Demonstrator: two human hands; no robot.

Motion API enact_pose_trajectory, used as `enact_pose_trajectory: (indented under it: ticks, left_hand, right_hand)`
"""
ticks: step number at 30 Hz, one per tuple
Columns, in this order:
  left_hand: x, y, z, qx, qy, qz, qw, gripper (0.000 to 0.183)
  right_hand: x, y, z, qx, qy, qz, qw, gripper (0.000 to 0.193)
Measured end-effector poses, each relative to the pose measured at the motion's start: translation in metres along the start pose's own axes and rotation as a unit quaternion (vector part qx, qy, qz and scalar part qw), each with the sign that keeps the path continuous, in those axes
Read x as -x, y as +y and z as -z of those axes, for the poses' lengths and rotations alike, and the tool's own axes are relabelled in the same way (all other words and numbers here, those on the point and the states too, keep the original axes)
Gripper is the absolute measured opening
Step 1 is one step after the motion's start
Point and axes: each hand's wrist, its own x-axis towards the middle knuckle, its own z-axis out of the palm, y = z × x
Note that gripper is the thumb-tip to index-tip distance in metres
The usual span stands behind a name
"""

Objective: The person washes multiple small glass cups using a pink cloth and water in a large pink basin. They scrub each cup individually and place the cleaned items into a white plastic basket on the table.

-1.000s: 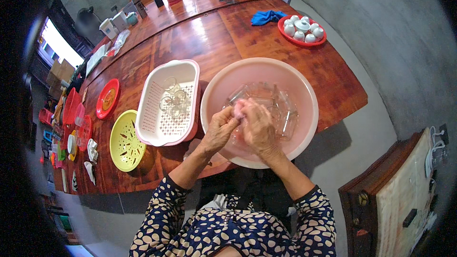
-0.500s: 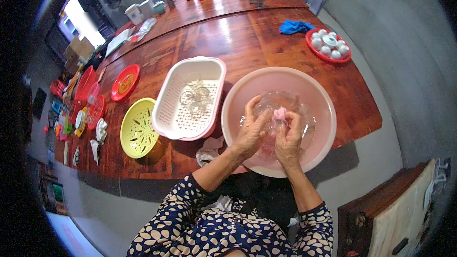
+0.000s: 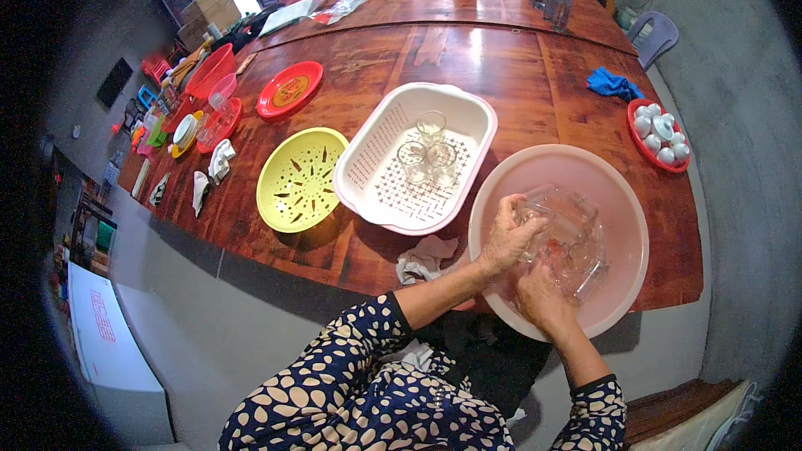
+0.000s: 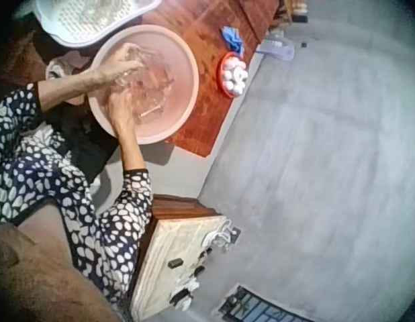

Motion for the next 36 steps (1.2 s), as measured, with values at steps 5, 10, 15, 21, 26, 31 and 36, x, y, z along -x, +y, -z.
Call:
enact_pose_trajectory:
  ticks: [5,10,15,21,26,31,36]
  left_hand:
    - [0.009,0.025,0.0,0.07,0.015,0.084,0.994,0.062]
    - [0.001,0.011,0.003,-0.005,0.026,0.024,0.999,0.062]
    - [0.004,0.016,-0.007,0.055,0.029,0.058,0.996,0.051]
    - [0.003,-0.02,-0.012,0.248,-0.062,0.073,0.964,0.034]
    - [0.018,0.005,-0.031,0.276,0.024,0.138,0.951,0.041]
    - [0.009,0.0,-0.023,0.295,0.001,0.079,0.952,0.038]
    - [-0.003,-0.018,-0.01,0.332,-0.02,0.114,0.936,0.035]
  right_hand:
    - [0.007,0.002,0.017,-0.065,-0.001,0.019,0.998,0.022]
    - [0.024,-0.018,0.051,-0.253,0.04,-0.057,0.965,0.017]
    - [0.025,-0.047,0.063,-0.269,0.329,-0.029,0.905,0.022]
    - [-0.017,-0.059,0.056,-0.087,0.442,0.026,0.893,0.02]
    - [-0.041,-0.029,0.058,-0.292,0.464,-0.123,0.828,0.018]
    - [-0.036,-0.01,0.033,-0.092,0.489,-0.114,0.86,0.021]
    - [-0.003,-0.055,0.033,-0.182,0.458,-0.088,0.865,0.021]
